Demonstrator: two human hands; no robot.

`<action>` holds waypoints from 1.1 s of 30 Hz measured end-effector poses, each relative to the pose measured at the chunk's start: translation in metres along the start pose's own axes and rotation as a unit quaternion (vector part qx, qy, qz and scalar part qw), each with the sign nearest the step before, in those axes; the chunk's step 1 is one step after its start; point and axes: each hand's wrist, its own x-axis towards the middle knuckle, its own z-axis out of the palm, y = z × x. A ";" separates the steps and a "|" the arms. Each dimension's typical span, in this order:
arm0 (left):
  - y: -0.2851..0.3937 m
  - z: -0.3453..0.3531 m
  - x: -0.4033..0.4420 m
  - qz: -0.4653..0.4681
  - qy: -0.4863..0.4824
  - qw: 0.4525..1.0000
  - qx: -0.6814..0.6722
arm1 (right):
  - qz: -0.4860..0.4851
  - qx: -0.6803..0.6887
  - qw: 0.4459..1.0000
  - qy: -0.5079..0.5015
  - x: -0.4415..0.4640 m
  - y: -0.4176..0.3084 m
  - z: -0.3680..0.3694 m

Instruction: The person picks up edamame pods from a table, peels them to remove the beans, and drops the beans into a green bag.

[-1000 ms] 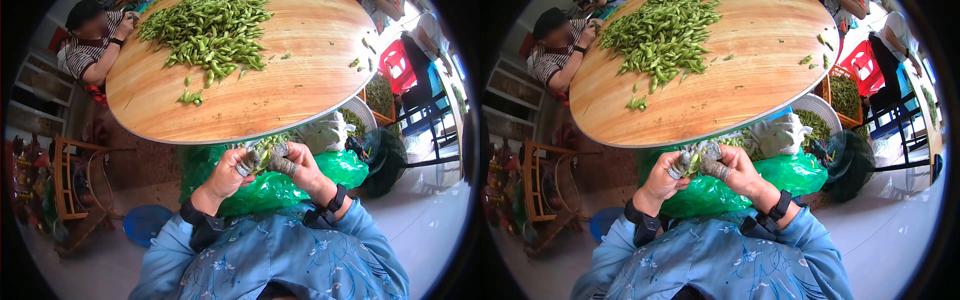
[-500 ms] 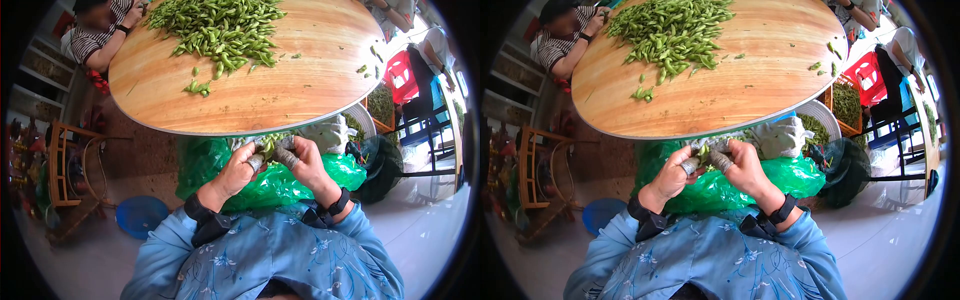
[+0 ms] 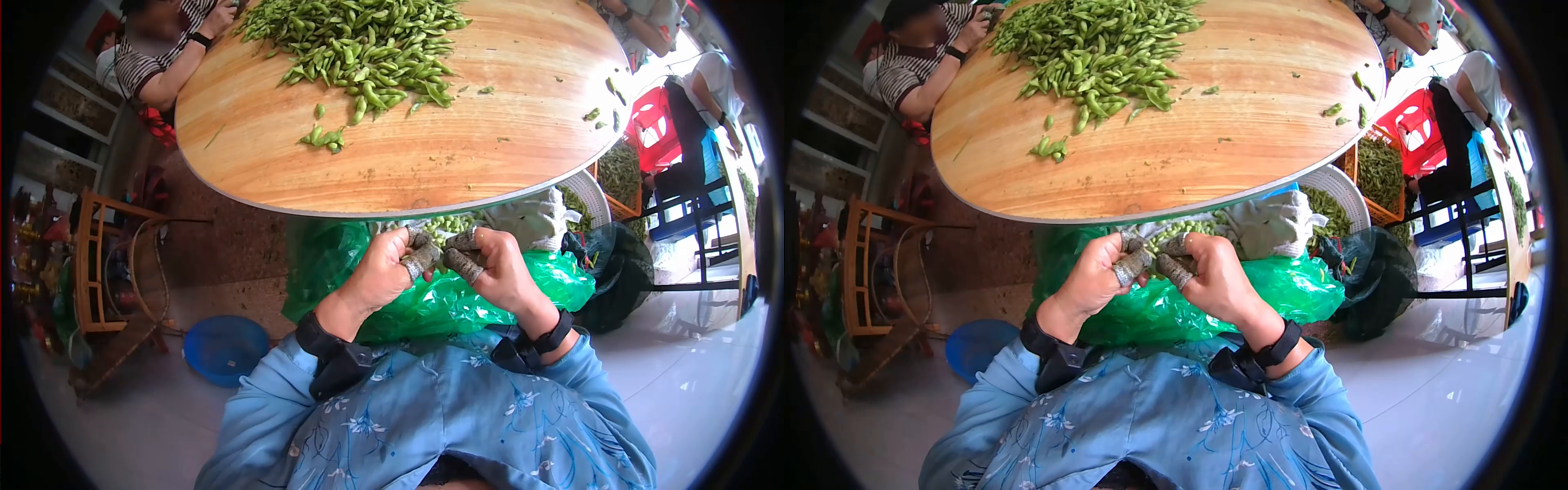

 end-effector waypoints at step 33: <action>-0.039 -0.033 0.008 0.037 0.069 0.848 0.525 | 0.093 0.448 0.781 0.425 -0.056 0.070 -0.182</action>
